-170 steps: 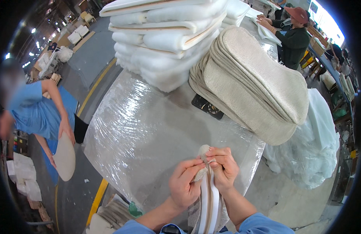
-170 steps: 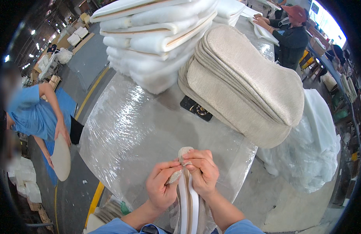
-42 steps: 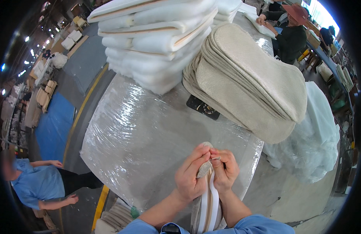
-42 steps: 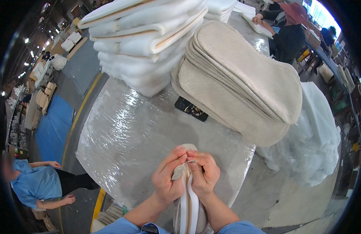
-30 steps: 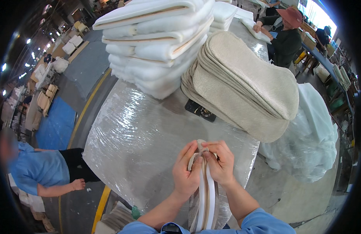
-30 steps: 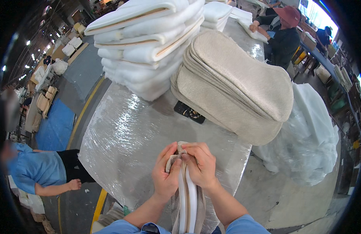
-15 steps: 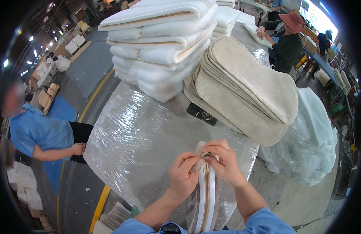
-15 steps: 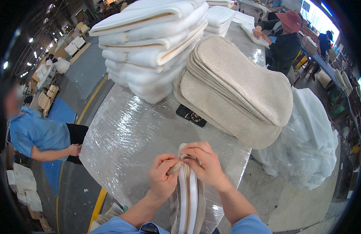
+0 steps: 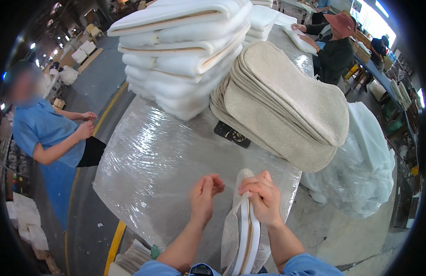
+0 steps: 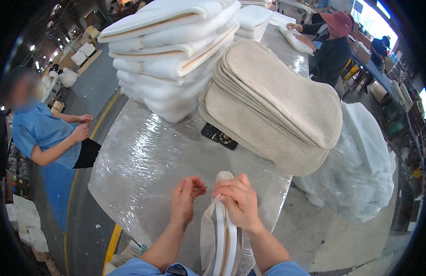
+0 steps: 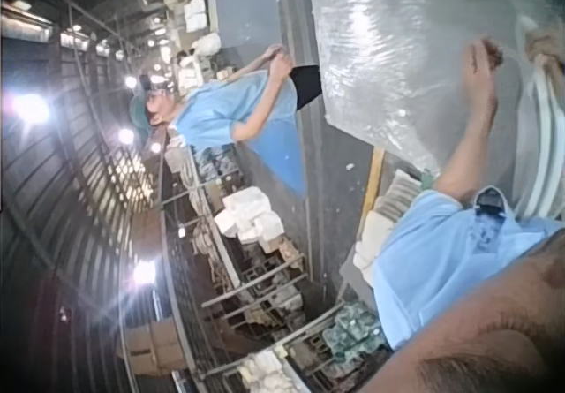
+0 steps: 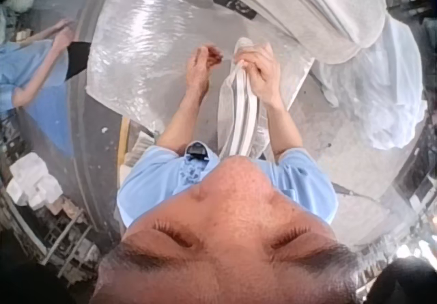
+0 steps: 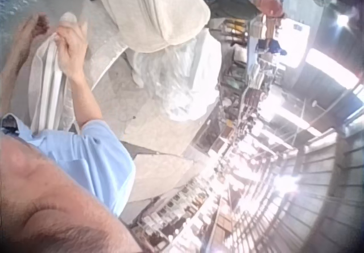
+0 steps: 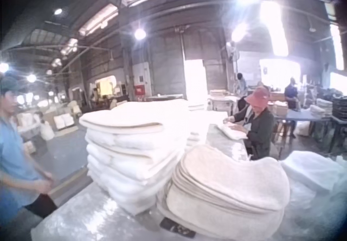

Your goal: The person folds beige cushion covers on a table, aligning edges and stacking them. The person also handles white foam inserts, placing them into the covers and stacking the finished units. Other workers are visible in the background performing similar tasks.

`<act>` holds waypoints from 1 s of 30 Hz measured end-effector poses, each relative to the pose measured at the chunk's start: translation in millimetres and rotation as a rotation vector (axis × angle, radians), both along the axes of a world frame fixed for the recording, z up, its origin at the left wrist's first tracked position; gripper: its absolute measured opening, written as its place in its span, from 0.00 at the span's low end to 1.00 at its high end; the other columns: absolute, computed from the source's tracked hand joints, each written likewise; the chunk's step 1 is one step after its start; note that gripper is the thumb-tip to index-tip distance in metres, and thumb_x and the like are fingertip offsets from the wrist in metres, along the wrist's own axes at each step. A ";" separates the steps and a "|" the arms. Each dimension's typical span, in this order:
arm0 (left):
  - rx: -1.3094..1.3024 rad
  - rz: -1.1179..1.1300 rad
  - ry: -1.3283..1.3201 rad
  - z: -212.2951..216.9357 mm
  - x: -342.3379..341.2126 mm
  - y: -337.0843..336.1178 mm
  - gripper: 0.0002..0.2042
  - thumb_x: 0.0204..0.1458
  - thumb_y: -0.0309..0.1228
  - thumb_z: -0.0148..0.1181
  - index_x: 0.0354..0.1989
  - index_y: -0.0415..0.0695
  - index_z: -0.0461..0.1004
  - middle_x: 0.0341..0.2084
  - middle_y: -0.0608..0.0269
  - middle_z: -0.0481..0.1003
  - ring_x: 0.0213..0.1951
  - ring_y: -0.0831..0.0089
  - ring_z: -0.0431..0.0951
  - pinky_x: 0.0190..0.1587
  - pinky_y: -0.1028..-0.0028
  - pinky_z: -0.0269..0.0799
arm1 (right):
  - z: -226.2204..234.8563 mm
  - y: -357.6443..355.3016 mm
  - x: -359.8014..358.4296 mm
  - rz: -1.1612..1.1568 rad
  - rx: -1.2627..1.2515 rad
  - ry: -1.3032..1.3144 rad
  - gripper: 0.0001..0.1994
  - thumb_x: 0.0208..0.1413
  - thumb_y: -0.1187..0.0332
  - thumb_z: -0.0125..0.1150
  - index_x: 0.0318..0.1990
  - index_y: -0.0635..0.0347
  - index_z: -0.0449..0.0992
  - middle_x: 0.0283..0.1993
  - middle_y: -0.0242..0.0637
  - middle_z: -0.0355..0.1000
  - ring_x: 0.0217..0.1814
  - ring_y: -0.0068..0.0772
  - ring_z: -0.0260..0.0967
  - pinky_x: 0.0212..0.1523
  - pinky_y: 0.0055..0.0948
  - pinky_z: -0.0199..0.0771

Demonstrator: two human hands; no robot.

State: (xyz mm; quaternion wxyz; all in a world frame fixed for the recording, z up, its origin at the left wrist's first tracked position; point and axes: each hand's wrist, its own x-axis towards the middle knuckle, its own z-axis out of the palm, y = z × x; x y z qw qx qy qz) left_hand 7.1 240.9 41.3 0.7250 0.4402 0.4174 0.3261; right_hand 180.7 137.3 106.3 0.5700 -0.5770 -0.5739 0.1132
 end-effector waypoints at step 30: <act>0.336 -0.340 -0.392 18.8 60.7 -0.5 0.29 0.78 0.51 0.34 0.43 0.39 0.77 0.40 0.61 0.75 0.38 0.74 0.72 0.43 0.72 0.68 | -16.5 -7.6 -33.6 -0.031 0.226 0.278 0.06 0.64 0.74 0.59 0.35 0.60 0.81 0.38 0.43 0.82 0.31 0.36 0.75 0.34 0.34 0.73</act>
